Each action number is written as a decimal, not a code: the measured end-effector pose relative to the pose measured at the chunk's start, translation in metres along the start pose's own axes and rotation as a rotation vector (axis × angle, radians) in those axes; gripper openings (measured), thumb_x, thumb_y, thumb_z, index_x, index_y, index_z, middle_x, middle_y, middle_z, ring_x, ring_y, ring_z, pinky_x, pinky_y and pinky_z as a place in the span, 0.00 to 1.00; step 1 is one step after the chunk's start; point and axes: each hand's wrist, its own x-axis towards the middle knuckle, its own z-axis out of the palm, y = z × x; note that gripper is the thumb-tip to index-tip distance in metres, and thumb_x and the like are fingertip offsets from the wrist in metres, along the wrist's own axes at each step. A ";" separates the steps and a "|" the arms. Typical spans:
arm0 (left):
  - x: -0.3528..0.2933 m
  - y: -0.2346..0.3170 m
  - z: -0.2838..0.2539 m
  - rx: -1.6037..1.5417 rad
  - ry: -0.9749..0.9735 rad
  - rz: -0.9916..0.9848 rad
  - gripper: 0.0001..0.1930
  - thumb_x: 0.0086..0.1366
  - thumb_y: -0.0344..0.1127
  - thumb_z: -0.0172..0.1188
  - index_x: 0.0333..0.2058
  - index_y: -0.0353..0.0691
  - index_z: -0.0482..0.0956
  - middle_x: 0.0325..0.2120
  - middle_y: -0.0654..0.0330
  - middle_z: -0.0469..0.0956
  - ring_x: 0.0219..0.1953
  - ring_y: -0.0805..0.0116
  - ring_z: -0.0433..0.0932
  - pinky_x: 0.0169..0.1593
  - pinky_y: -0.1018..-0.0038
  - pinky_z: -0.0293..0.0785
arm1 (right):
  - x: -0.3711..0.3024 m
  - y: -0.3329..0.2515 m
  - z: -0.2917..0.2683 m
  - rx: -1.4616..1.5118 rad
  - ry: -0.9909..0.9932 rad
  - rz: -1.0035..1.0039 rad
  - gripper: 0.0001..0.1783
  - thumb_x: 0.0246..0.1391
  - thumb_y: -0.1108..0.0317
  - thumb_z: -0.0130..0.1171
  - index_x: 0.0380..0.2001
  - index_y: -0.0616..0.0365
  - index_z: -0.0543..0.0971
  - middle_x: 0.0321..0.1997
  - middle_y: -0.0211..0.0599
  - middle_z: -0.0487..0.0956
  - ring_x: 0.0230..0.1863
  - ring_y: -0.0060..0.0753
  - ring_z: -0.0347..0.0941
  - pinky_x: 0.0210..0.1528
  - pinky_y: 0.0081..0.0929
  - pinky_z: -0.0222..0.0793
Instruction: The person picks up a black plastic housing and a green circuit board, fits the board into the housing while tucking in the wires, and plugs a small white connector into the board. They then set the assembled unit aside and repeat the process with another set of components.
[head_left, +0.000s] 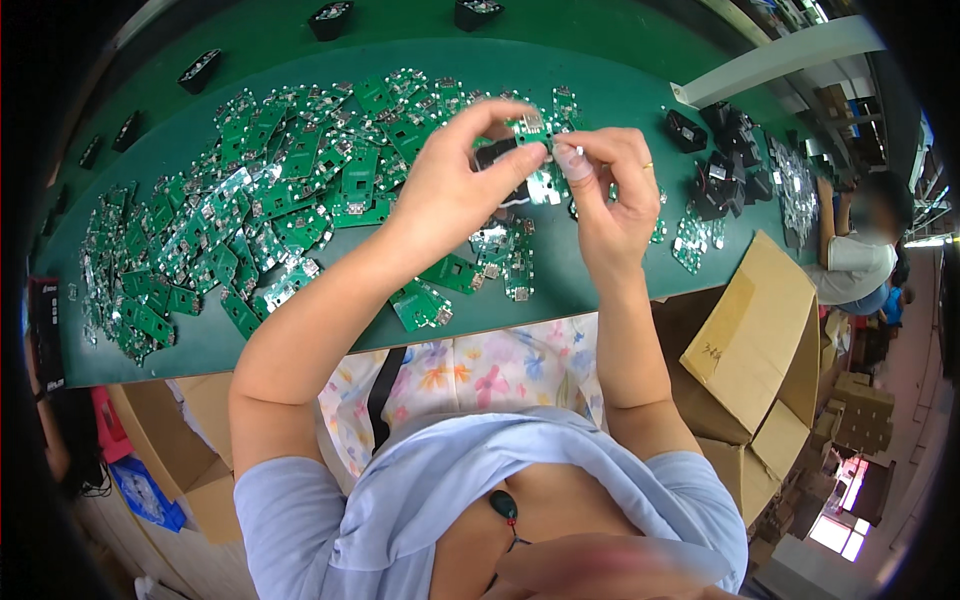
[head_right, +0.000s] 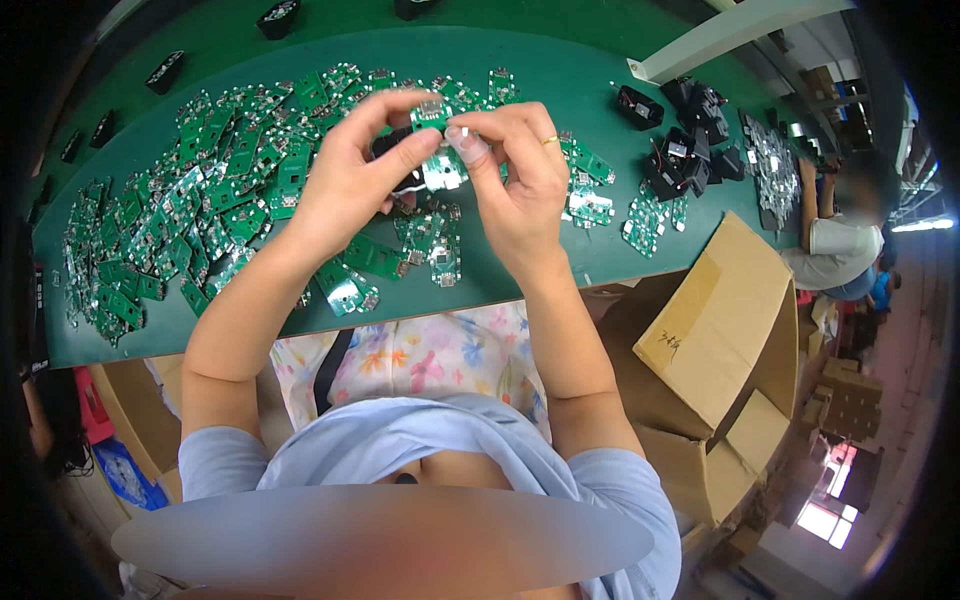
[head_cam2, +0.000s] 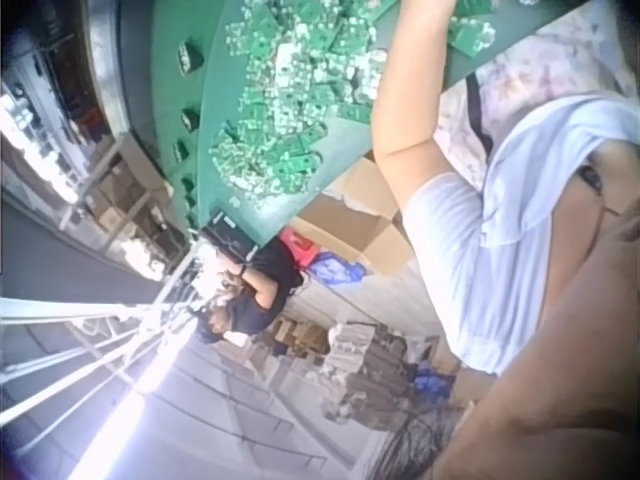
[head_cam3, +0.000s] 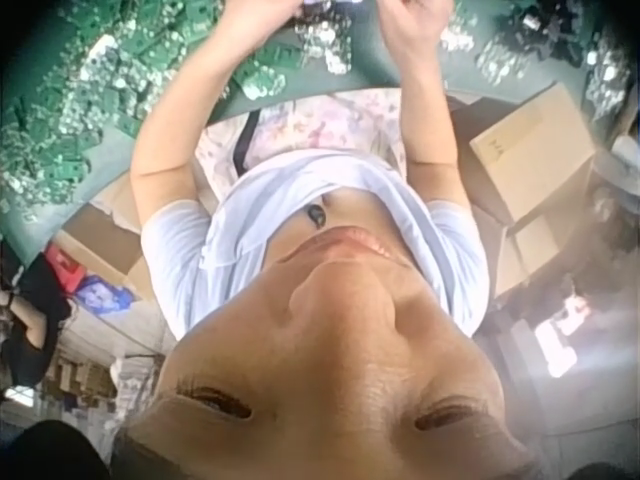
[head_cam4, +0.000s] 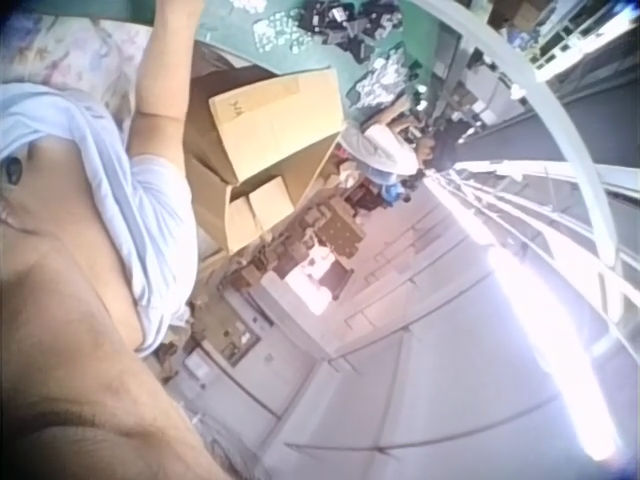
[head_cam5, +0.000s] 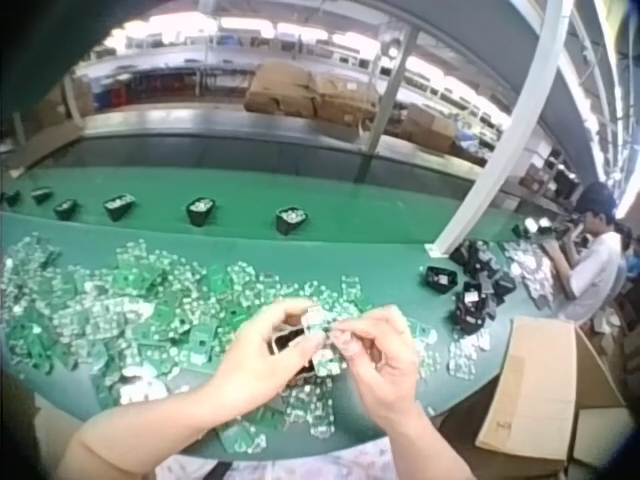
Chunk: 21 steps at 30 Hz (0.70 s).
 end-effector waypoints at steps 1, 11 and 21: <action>-0.002 0.001 0.001 -0.049 0.086 0.094 0.15 0.57 0.35 0.63 0.43 0.42 0.75 0.35 0.61 0.72 0.20 0.82 0.68 0.21 0.83 0.64 | 0.002 0.000 -0.001 -0.052 -0.008 -0.044 0.04 0.48 0.74 0.62 0.30 0.56 0.79 0.25 0.28 0.71 0.25 0.20 0.65 0.21 0.19 0.59; 0.002 -0.008 0.003 0.483 0.287 0.750 0.08 0.52 0.29 0.63 0.32 0.48 0.80 0.35 0.64 0.72 0.22 0.70 0.73 0.24 0.76 0.70 | 0.026 -0.027 -0.013 -0.720 -0.259 -0.395 0.06 0.40 0.71 0.61 0.23 0.52 0.73 0.23 0.28 0.71 0.25 0.31 0.67 0.24 0.27 0.65; 0.004 -0.007 0.001 0.103 0.074 0.458 0.05 0.56 0.31 0.62 0.32 0.40 0.78 0.31 0.64 0.73 0.30 0.75 0.71 0.30 0.79 0.66 | 0.012 -0.012 -0.015 -0.187 -0.159 -0.129 0.07 0.44 0.73 0.64 0.28 0.57 0.77 0.29 0.31 0.75 0.27 0.23 0.70 0.23 0.18 0.60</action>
